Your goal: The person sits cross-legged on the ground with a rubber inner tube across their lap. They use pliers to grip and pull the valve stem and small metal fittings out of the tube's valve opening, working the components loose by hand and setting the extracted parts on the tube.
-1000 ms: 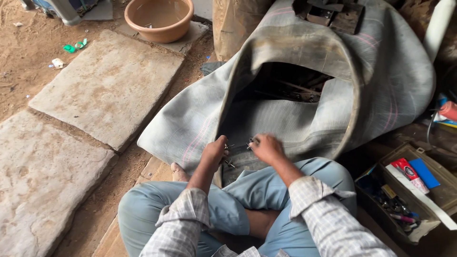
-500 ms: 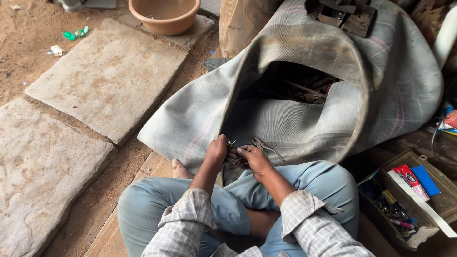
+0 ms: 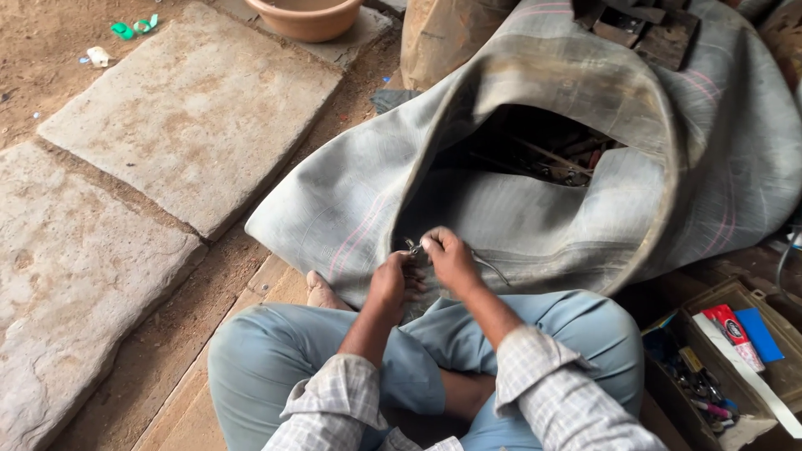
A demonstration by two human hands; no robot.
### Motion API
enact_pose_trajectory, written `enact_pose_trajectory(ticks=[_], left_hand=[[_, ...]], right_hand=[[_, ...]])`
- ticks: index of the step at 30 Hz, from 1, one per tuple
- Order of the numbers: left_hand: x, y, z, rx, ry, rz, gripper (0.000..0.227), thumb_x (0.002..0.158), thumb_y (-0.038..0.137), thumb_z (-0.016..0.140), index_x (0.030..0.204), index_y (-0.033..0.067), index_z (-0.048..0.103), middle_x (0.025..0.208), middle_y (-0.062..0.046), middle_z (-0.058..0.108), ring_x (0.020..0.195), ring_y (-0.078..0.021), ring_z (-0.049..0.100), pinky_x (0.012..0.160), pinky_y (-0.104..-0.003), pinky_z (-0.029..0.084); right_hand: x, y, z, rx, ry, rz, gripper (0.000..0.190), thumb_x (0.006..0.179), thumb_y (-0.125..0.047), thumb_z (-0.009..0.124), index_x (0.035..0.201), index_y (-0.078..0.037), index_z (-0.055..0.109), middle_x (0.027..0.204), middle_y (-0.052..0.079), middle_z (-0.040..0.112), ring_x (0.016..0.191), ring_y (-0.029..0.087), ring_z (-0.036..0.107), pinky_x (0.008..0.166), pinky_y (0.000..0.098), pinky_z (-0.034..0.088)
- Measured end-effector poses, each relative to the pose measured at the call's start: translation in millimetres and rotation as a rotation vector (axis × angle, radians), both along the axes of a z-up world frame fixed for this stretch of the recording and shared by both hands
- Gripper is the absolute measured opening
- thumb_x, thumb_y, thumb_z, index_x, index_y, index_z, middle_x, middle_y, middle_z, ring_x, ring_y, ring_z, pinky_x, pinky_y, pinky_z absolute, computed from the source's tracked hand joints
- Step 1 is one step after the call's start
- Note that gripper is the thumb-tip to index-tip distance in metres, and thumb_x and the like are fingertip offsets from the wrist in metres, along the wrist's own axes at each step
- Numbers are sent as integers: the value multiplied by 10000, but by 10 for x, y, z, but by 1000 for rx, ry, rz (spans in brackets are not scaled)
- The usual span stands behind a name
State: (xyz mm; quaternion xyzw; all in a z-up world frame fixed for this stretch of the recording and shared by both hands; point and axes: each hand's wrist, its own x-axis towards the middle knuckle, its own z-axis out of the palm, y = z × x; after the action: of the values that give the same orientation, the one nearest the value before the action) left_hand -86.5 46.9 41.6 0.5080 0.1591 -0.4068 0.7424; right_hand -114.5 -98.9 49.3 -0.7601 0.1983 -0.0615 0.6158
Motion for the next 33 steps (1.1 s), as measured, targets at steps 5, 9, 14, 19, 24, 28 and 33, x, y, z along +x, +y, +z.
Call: enact_pose_trajectory(ticks=[5, 9, 14, 19, 24, 28, 33], left_hand=[[-179, 7, 161, -329, 123, 25, 387, 1013, 413, 442, 1072, 73, 616, 866, -106, 649, 662, -231, 654, 557, -341, 521], [56, 94, -44, -189, 29, -18, 207, 997, 318, 551, 1095, 137, 571, 819, -68, 601, 633, -209, 616, 553, -386, 520], [433, 128, 68, 341, -564, 59, 307, 897, 314, 727, 1074, 63, 711, 868, -85, 716, 723, -217, 665, 652, -384, 534], [551, -36, 953, 729, -1054, -200, 324, 832, 397, 795, 992, 116, 825, 955, -121, 734, 843, -269, 734, 765, -382, 574], [499, -124, 1121, 934, -832, -590, 306, 829, 389, 776, 1036, 167, 809, 943, -79, 787, 895, -239, 744, 825, -396, 569], [479, -98, 930, 856, -834, -499, 313, 880, 391, 744, 1042, 130, 802, 913, -98, 789, 842, -238, 761, 807, -378, 586], [374, -9, 739, 686, -662, -236, 308, 895, 312, 752, 1010, 28, 784, 841, -126, 782, 772, -232, 744, 716, -372, 579]], right_hand=[[303, 43, 604, -471, -96, 185, 117, 940, -141, 655, 970, -49, 722, 941, 69, 706, 836, 234, 698, 738, 353, 558], [281, -219, 649, -625, -130, 374, 131, 923, -149, 699, 981, -53, 767, 938, 91, 746, 859, 226, 707, 756, 337, 550], [-106, -286, -8, 170, 73, 104, 241, 949, -196, 661, 1131, -52, 727, 913, 56, 761, 718, 155, 676, 638, 288, 537], [-339, 76, 136, 496, 258, 72, 247, 920, -222, 704, 1128, -90, 717, 891, 39, 760, 692, 146, 698, 626, 277, 504], [-340, 220, 124, 643, 167, 18, 222, 983, -308, 665, 993, -88, 690, 843, 20, 729, 696, 130, 677, 670, 287, 513], [-314, 201, 3, 651, 111, 23, 178, 985, -273, 664, 981, -95, 674, 827, 24, 719, 696, 137, 678, 660, 284, 505], [-275, 257, -206, 585, 17, -29, 151, 1013, -191, 629, 972, -55, 679, 797, 53, 694, 684, 135, 658, 633, 284, 511]])
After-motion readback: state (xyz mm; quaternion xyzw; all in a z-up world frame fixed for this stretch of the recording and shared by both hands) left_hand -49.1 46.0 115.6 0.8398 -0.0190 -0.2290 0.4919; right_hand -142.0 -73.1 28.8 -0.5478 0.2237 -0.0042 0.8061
